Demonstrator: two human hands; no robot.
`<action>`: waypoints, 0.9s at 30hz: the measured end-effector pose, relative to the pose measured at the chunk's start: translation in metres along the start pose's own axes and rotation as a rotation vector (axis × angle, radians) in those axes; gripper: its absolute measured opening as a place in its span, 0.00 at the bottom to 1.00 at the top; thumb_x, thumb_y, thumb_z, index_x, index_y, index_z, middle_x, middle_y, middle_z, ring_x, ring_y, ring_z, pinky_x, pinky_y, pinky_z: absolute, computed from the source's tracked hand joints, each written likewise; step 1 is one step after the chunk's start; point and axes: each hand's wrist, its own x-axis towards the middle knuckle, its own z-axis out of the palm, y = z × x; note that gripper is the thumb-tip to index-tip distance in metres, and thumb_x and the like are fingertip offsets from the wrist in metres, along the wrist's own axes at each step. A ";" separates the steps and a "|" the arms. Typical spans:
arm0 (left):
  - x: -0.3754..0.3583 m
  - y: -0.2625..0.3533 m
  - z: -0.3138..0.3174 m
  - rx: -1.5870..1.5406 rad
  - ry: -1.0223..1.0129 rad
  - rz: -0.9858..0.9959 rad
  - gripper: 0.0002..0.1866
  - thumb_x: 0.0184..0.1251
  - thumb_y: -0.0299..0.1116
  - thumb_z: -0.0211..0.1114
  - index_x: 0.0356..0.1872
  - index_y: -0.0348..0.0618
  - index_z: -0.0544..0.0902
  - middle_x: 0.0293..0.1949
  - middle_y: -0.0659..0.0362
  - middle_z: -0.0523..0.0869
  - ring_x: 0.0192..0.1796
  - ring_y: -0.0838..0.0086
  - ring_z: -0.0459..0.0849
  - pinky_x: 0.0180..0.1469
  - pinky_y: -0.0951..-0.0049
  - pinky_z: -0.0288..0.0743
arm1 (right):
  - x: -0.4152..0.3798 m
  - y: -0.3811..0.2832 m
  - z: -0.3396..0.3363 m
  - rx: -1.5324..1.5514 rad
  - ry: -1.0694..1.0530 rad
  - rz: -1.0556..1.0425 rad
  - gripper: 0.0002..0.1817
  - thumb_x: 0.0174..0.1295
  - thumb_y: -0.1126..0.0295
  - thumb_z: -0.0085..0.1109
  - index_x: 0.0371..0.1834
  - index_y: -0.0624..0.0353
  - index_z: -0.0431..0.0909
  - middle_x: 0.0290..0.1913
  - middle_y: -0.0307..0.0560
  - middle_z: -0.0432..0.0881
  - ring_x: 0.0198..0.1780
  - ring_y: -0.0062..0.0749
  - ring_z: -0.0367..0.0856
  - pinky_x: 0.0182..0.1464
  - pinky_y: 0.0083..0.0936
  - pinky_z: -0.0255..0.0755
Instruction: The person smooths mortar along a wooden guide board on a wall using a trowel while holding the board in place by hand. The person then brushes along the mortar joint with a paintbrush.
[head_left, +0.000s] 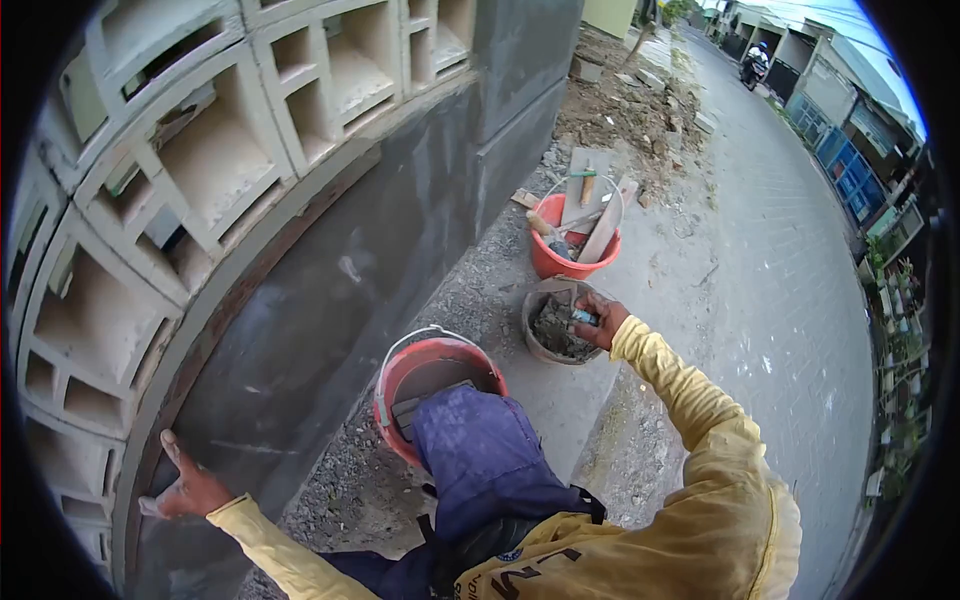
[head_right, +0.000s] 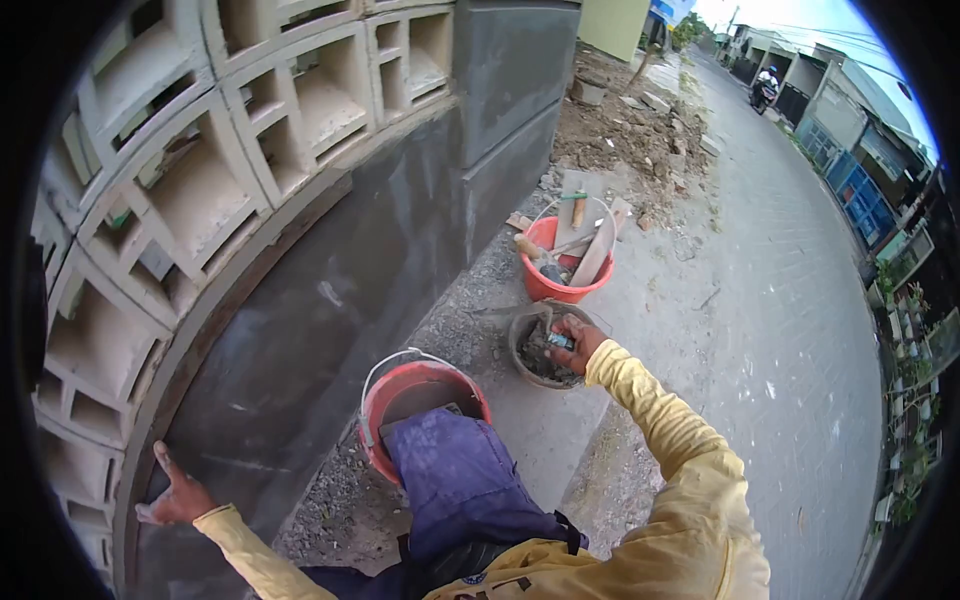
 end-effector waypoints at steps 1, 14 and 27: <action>-0.002 0.009 -0.003 -0.053 0.020 -0.002 0.61 0.43 0.54 0.83 0.62 0.10 0.57 0.66 0.30 0.60 0.68 0.47 0.63 0.73 0.50 0.54 | 0.010 -0.015 0.008 -0.051 0.058 -0.139 0.27 0.53 0.57 0.73 0.49 0.64 0.74 0.41 0.55 0.78 0.44 0.48 0.79 0.51 0.35 0.73; -0.005 0.001 -0.009 -0.074 0.027 -0.019 0.71 0.42 0.65 0.78 0.72 0.28 0.41 0.73 0.30 0.44 0.77 0.40 0.44 0.75 0.41 0.46 | 0.027 -0.442 0.043 -0.382 -0.392 -0.852 0.22 0.67 0.55 0.52 0.52 0.62 0.78 0.43 0.62 0.84 0.48 0.60 0.82 0.51 0.47 0.75; -0.003 0.002 -0.017 -0.069 -0.042 -0.019 0.66 0.49 0.48 0.80 0.71 0.30 0.35 0.73 0.29 0.41 0.76 0.35 0.44 0.74 0.38 0.50 | 0.050 -0.553 0.079 -0.533 -0.657 -0.914 0.21 0.69 0.57 0.51 0.44 0.67 0.81 0.29 0.55 0.84 0.31 0.45 0.84 0.40 0.38 0.76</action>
